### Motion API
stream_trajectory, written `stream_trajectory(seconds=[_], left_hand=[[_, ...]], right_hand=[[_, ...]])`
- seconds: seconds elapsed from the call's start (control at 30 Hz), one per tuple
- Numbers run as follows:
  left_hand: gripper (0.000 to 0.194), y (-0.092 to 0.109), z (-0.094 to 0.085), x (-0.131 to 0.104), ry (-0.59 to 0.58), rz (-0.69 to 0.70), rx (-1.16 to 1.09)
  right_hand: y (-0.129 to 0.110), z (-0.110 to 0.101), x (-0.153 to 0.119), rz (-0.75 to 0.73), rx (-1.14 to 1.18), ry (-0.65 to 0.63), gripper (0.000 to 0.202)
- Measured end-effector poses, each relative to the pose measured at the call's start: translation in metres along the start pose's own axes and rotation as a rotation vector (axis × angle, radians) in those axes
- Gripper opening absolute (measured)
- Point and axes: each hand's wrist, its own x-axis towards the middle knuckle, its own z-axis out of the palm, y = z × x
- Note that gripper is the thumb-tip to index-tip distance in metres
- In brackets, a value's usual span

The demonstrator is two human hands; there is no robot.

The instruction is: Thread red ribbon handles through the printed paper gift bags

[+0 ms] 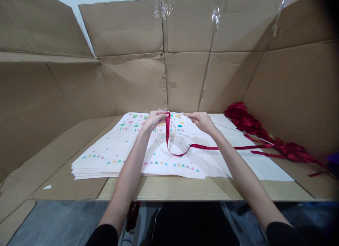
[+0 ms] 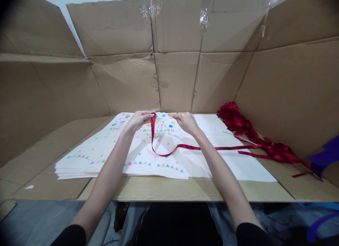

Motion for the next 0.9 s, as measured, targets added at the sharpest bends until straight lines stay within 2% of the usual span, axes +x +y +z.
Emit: stream_trajectory(seconds=[0.2, 0.33, 0.43, 0.5, 0.63, 0.77, 0.9], left_hand=[[0.003, -0.003, 0.010, 0.003, 0.093, -0.028, -0.148], [0.008, -0.005, 0.015, 0.005, 0.118, -0.020, -0.302], [0.005, -0.007, 0.017, 0.007, 0.153, 0.002, -0.379], [0.003, -0.010, 0.019, 0.008, 0.150, 0.011, -0.408], [0.013, -0.015, 0.026, 0.007, 0.159, 0.054, -0.400], [0.020, -0.019, 0.045, 0.000, 0.123, 0.155, -0.375], [0.017, -0.019, 0.065, -0.009, 0.065, 0.201, -0.378]], right_hand=[[-0.015, 0.020, 0.000, 0.066, -0.011, 0.074, 0.042], [-0.024, 0.037, -0.002, 0.074, 0.120, 0.118, 0.039], [-0.026, 0.042, -0.003, 0.073, 0.231, 0.121, 0.038], [-0.026, 0.040, -0.002, 0.086, 0.303, 0.099, 0.036], [-0.028, 0.028, 0.000, 0.140, 0.392, 0.061, 0.033], [-0.035, 0.016, -0.001, 0.161, 0.379, 0.160, 0.027], [-0.039, 0.007, -0.004, 0.144, 0.401, 0.226, 0.035]])
